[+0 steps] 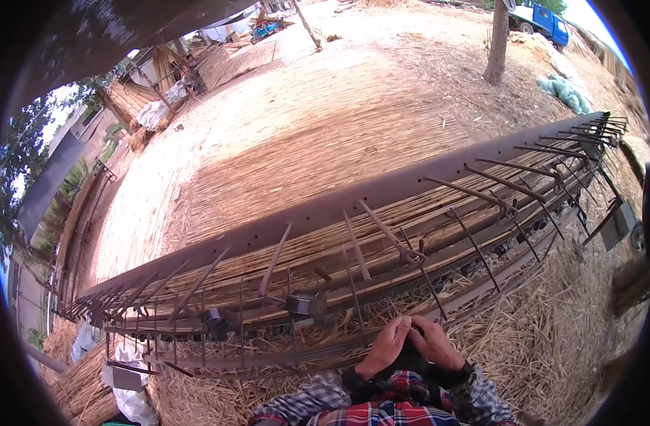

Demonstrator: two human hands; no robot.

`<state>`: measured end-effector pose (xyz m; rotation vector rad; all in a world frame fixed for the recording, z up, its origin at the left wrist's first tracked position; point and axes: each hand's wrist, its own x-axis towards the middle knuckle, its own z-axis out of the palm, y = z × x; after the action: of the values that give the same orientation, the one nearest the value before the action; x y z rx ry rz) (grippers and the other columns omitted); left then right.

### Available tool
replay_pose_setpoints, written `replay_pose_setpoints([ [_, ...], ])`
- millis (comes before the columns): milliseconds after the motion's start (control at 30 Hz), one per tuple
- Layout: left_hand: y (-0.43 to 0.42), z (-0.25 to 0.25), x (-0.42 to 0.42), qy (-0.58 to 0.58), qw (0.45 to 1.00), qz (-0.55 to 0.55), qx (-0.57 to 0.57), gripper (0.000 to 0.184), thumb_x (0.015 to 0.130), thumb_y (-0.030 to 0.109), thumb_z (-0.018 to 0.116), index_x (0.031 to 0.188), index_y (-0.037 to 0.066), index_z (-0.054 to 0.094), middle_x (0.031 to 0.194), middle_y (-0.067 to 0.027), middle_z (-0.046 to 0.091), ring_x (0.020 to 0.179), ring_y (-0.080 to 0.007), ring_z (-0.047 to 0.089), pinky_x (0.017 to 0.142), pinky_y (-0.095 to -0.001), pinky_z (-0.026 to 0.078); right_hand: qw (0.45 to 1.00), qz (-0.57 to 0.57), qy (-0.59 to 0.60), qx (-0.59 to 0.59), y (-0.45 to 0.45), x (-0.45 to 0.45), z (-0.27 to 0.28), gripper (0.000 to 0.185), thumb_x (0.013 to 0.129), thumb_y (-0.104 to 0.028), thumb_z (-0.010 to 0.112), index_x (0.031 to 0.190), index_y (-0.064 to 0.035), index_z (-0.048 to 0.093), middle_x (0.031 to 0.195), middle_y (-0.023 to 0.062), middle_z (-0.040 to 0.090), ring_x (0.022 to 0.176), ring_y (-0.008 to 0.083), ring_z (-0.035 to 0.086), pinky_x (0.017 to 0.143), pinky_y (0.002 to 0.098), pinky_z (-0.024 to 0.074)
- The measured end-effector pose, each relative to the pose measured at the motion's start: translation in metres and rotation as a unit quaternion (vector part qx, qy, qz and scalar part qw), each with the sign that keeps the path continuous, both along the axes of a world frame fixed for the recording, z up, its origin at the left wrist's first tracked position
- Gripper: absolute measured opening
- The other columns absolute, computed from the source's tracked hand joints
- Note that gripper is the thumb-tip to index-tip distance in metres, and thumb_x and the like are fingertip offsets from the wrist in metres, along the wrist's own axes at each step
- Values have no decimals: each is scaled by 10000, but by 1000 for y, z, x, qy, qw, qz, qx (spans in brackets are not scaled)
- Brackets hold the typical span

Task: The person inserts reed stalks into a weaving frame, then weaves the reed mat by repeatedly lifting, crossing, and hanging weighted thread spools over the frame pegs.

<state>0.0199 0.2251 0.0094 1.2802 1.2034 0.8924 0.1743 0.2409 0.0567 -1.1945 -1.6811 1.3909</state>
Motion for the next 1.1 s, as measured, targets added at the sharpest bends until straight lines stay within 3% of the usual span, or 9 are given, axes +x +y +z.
replay_pose_setpoints([
  [67,2,2,-2,-66,997,-7,-27,427,1055,338,388,1232,-23,534,1088,-89,606,1051,-164,559,934,-290,430,986,-19,-166,-31,-3,-1,14,310,913,-265,611,1132,-46,622,1049,194,672,962,366,654,794,411,508],
  [267,2,12,-2,-160,982,-18,-94,561,1057,433,294,1293,-31,505,1225,-121,578,1171,-189,522,1001,-308,405,977,-7,-202,68,-20,2,19,366,917,-348,608,1146,-63,620,1053,208,665,948,394,638,780,446,505],
  [533,-5,68,-10,-179,963,-45,-197,692,1023,538,317,1388,-48,374,1394,-154,410,1133,-209,537,958,-311,420,995,32,-80,45,-25,-3,-9,496,914,-343,632,1263,-10,516,1193,255,583,1108,410,571,894,423,473],
  [633,3,42,-18,-42,994,-103,-20,633,1048,469,285,1411,-44,361,1403,-158,464,1324,-244,420,1025,-345,382,994,84,52,-41,-7,4,-4,474,906,-249,654,1269,17,508,1186,173,602,1142,273,566,949,348,437],
  [733,27,51,-18,200,960,-197,-13,468,1020,407,404,1149,-6,583,1132,-196,627,1063,-332,600,853,-411,465,956,122,170,-203,3,17,-16,400,901,-159,620,1248,17,523,1196,137,591,1122,228,552,938,325,441],
  [767,37,81,-23,313,927,-205,23,415,1004,380,453,1026,14,646,994,-203,669,942,-365,638,786,-435,480,955,140,46,257,-6,28,-34,405,879,-128,630,1244,13,525,1211,170,588,1121,300,559,927,351,458],
  [833,61,75,-25,395,900,-113,143,332,964,326,514,905,37,667,861,-174,664,843,-383,631,714,-466,483,960,128,187,-165,-12,29,-48,366,915,-125,587,1252,11,545,1155,173,618,1030,302,609,925,340,469],
  [900,92,59,-33,356,892,-86,264,249,944,243,509,998,30,626,917,-183,657,889,-373,628,769,-467,498,909,67,246,-329,-17,25,-6,343,974,-230,534,1202,20,588,1062,113,651,972,201,622,902,298,470],
  [1100,159,-27,-64,383,805,-252,376,231,885,120,579,1106,93,639,1278,-168,563,1257,-408,453,1036,-461,401,906,60,238,-344,-71,28,-2,424,991,-348,494,1159,18,627,1030,49,658,940,116,599,876,262,461],
])
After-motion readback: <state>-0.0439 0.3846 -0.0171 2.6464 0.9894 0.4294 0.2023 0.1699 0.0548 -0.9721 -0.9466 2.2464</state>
